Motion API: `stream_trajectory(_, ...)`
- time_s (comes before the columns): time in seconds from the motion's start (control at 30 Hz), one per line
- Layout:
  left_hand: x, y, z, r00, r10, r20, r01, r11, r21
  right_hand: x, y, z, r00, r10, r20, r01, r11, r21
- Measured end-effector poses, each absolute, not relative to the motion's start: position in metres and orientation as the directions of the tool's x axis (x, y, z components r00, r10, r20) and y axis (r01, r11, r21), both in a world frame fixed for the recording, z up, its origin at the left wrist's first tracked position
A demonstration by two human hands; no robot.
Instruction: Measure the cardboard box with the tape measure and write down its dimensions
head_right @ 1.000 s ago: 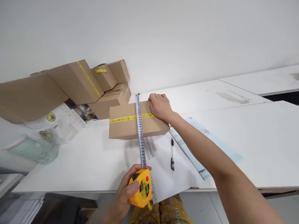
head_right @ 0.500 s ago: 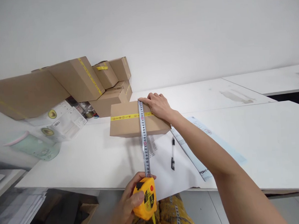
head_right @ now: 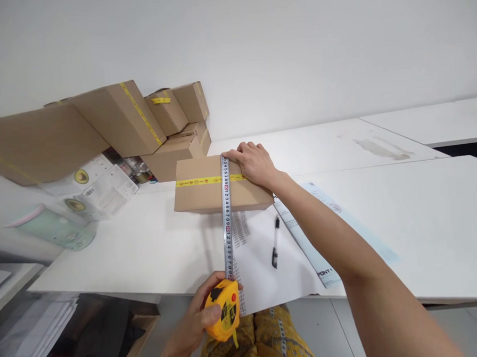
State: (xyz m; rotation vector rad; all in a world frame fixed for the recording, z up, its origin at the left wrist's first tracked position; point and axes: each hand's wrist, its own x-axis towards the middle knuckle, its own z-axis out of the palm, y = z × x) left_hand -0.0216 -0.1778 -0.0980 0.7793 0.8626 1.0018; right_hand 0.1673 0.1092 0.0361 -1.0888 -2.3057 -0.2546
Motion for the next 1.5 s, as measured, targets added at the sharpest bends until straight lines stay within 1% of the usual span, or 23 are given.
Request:
stream_trajectory(0.1, -0.021, -0.178, -0.099, 0.284, 0.924, -0.254, -0.372, 0.351, 0.859, 0.168, 0.109, 0.035, -0.504, 0.636, 0.584, 0.747, 0.660, -0.074)
stream_trajectory(0.43, -0.020, -0.176, -0.099, 0.304, 0.929, -0.210, -0.347, 0.313, 0.884, 0.169, 0.107, 0.036, -0.515, 0.633, 0.579, 0.727, 0.680, -0.096)
stream_trajectory(0.7, -0.020, -0.178, -0.102, 0.294, 0.927, -0.232, -0.373, 0.335, 0.865, 0.173, 0.106, 0.041, -0.534, 0.647, 0.545, 0.664, 0.719, -0.203)
stream_trajectory(0.87, -0.019, -0.178, -0.104, 0.300, 0.923, -0.240, -0.367, 0.344, 0.864, 0.172, 0.101, 0.044, -0.514, 0.664, 0.542, 0.657, 0.712, -0.248)
stream_trajectory(1.17, -0.018, -0.175, -0.098, 0.299, 0.928, -0.220, -0.346, 0.321, 0.882, 0.171, 0.099, 0.043, -0.509, 0.659, 0.553, 0.682, 0.701, -0.208)
stream_trajectory(1.3, -0.019, -0.183, -0.099, 0.285, 0.935, -0.210, -0.410, 0.317, 0.855, 0.170, 0.099, 0.040, -0.508, 0.659, 0.555, 0.714, 0.683, -0.157)
stream_trajectory(1.37, -0.025, -0.188, -0.096, 0.225, 0.961, -0.159, -0.442, 0.246, 0.862, 0.169, 0.098, 0.038, -0.502, 0.655, 0.565, 0.736, 0.666, -0.118)
stream_trajectory(1.4, -0.031, -0.190, -0.093, 0.163, 0.981, -0.107, -0.443, 0.170, 0.880, 0.169, 0.096, 0.037, -0.499, 0.652, 0.571, 0.744, 0.660, -0.103)
stream_trajectory(1.5, -0.055, -0.187, -0.078, -0.114, 0.990, 0.085, -0.354, -0.121, 0.927, 0.169, 0.082, 0.033, -0.490, 0.644, 0.588, 0.754, 0.652, -0.086)
